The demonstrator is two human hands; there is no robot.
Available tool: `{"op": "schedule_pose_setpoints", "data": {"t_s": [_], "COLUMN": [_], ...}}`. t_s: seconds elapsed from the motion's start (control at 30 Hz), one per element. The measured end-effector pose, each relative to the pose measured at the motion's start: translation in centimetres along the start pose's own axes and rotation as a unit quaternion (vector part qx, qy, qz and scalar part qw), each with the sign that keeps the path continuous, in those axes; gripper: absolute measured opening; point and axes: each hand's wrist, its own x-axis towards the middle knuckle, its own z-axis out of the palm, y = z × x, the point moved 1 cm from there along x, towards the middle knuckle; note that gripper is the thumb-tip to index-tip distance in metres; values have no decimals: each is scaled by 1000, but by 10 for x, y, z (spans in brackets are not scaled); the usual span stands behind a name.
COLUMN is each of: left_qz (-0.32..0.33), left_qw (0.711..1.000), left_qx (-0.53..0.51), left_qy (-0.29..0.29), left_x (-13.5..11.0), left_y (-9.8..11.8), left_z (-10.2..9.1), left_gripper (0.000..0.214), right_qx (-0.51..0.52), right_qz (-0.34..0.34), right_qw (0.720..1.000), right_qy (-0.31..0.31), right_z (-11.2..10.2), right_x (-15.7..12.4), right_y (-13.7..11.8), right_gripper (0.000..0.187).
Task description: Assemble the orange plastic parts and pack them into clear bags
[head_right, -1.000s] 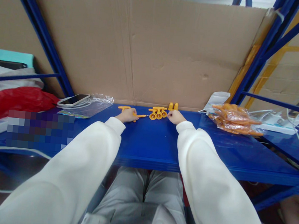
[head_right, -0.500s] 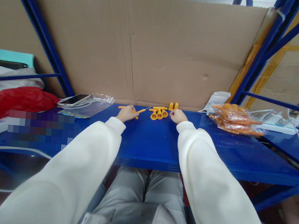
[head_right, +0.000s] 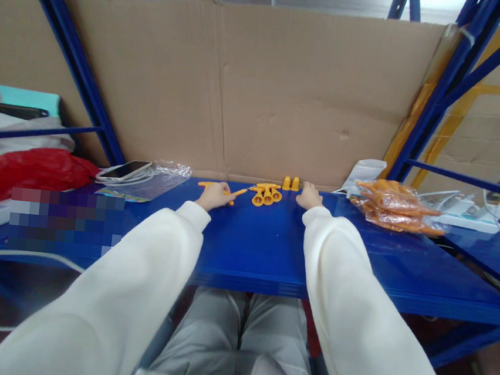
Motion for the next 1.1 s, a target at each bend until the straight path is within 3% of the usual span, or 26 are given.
{"op": "schedule_pose_setpoints", "data": {"t_s": [0.1,0.4,0.53,0.7,1.1], "left_qz": [0,15,13,26,33], "left_qw": [1000,999,1000,1000,999], "left_qx": [19,29,17,7,24], "left_qy": [1,9,-9,-10,-2], "left_x": [-1,-3,-4,-7,-7], "left_y": [2,3,6,9,9], "left_z": [0,3,3,2,3], "left_gripper": [16,18,19,18,17], "right_qx": [-13,-85,-113,-149,-182], "right_qz": [-15,-55,-61,-72,-70], "right_qw": [1000,995,991,986,981], "right_qy": [4,-10,-29,10,-1], "right_z": [1,12,18,15,10], "right_x": [8,33,31,25,22], "right_y": [-8,-31,-31,-31,-32], "right_gripper": [74,73,63,48,48]}}
